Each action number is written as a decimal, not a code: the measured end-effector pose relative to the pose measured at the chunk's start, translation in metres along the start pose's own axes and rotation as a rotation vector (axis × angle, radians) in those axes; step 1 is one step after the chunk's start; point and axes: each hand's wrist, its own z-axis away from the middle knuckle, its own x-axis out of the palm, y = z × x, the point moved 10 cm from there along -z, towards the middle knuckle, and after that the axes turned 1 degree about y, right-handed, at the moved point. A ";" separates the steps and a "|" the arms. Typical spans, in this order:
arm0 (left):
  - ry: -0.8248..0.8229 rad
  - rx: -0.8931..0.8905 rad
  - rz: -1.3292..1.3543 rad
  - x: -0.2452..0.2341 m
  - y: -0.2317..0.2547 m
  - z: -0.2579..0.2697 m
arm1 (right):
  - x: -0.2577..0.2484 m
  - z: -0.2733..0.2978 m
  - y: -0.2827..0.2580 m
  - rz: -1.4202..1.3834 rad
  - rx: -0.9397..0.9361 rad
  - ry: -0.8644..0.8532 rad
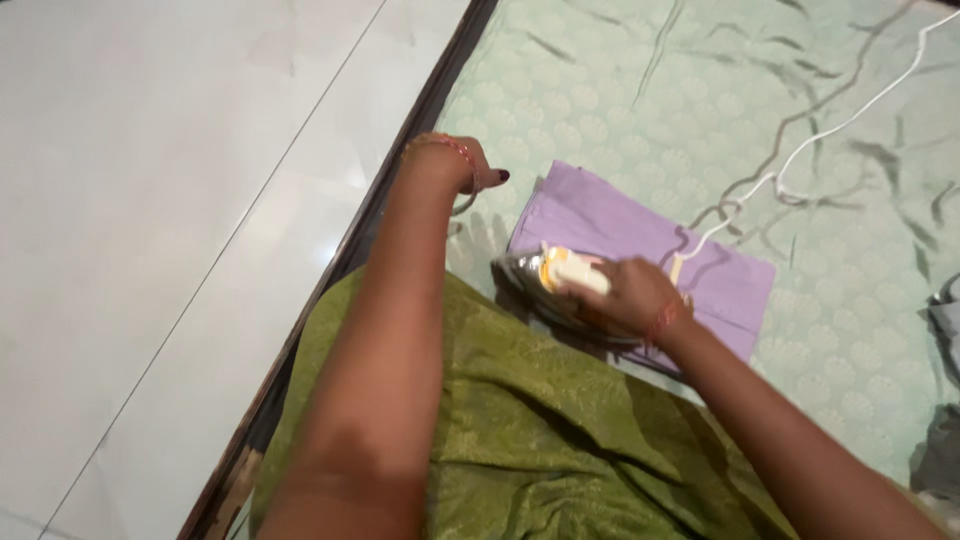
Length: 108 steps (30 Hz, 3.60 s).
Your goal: The person irons a light purple shirt laid on a bed, smoothing the fabric and using an electric iron to remove wrinkles. They fold the shirt after ironing and continue ironing the folded sections.
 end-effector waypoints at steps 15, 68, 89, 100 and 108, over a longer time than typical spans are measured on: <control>0.004 -0.024 0.130 0.006 0.005 -0.036 | -0.055 0.030 -0.075 -0.176 0.201 0.428; -0.875 0.089 -0.081 0.175 0.057 -0.013 | 0.015 0.130 0.205 0.336 -0.062 0.044; -0.584 -0.062 -0.183 0.135 0.054 -0.023 | -0.009 0.101 0.130 -0.025 0.313 0.282; -0.530 -0.088 -0.166 0.121 0.058 -0.013 | -0.021 0.098 0.085 -0.074 0.309 0.453; -0.525 -0.082 -0.172 0.114 0.060 -0.012 | -0.017 0.113 0.087 -0.207 0.310 0.585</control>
